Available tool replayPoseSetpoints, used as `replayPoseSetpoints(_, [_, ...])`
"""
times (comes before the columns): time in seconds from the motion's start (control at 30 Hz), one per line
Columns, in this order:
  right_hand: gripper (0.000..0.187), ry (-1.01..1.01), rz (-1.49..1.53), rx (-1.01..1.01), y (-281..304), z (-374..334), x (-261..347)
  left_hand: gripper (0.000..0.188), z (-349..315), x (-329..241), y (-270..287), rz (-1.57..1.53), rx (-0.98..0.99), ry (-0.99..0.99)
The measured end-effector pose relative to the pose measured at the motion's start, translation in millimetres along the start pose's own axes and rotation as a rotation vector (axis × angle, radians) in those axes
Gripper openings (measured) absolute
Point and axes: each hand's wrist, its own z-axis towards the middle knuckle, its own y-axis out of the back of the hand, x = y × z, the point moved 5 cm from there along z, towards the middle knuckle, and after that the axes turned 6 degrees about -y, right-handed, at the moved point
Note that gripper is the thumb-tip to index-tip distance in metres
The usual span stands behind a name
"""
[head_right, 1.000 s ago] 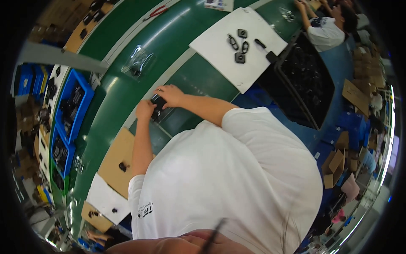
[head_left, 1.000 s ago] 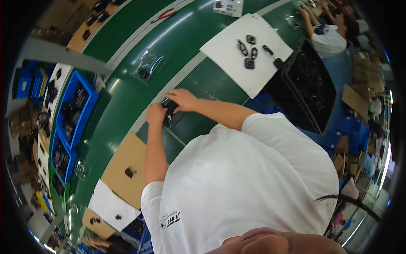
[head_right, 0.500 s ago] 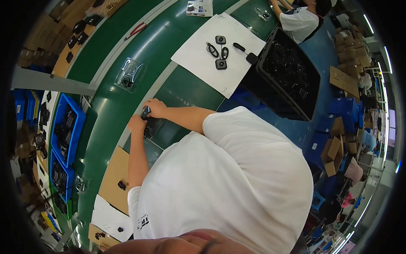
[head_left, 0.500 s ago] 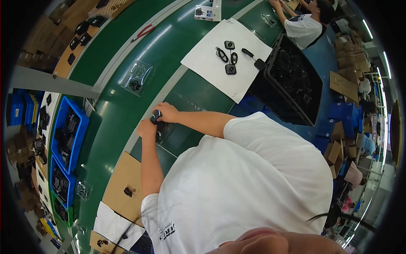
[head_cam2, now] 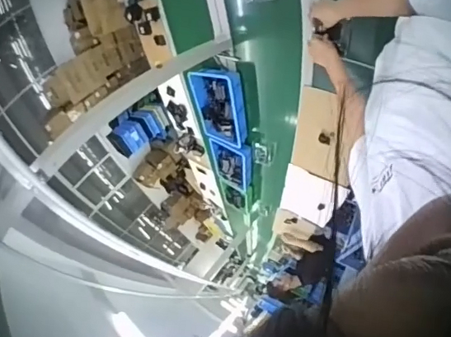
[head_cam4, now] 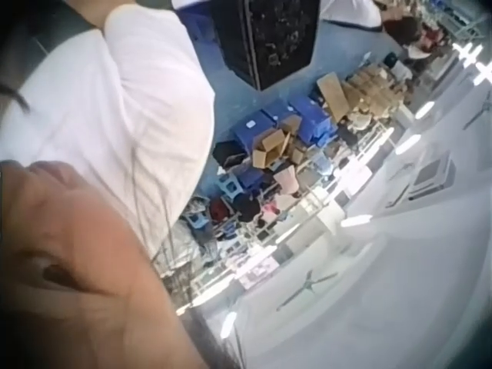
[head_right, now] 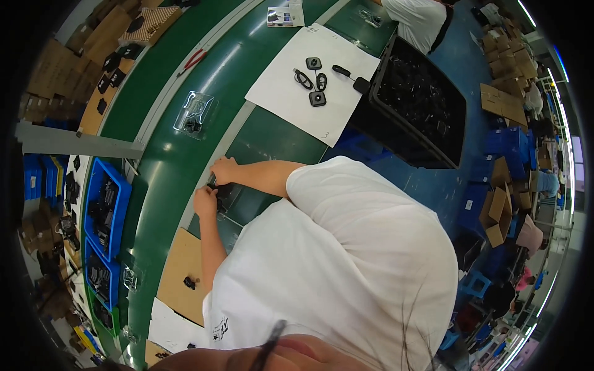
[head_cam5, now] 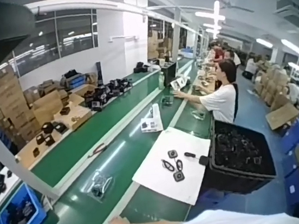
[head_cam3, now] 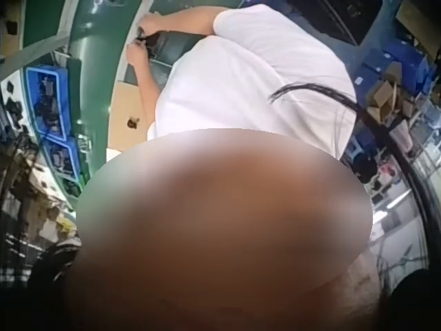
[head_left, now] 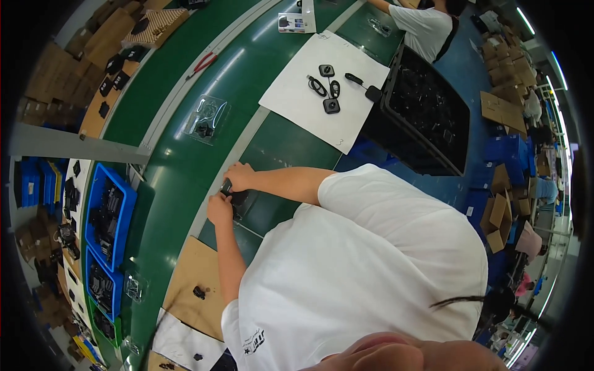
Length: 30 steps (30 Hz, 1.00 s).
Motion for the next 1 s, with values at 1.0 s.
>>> replayPoseSetpoints(1.0, [0.077, 0.379, -0.12, -0.182, -16, -107, 25, 0.006, -49, 20, -13, -0.089, 0.005, 0.005])
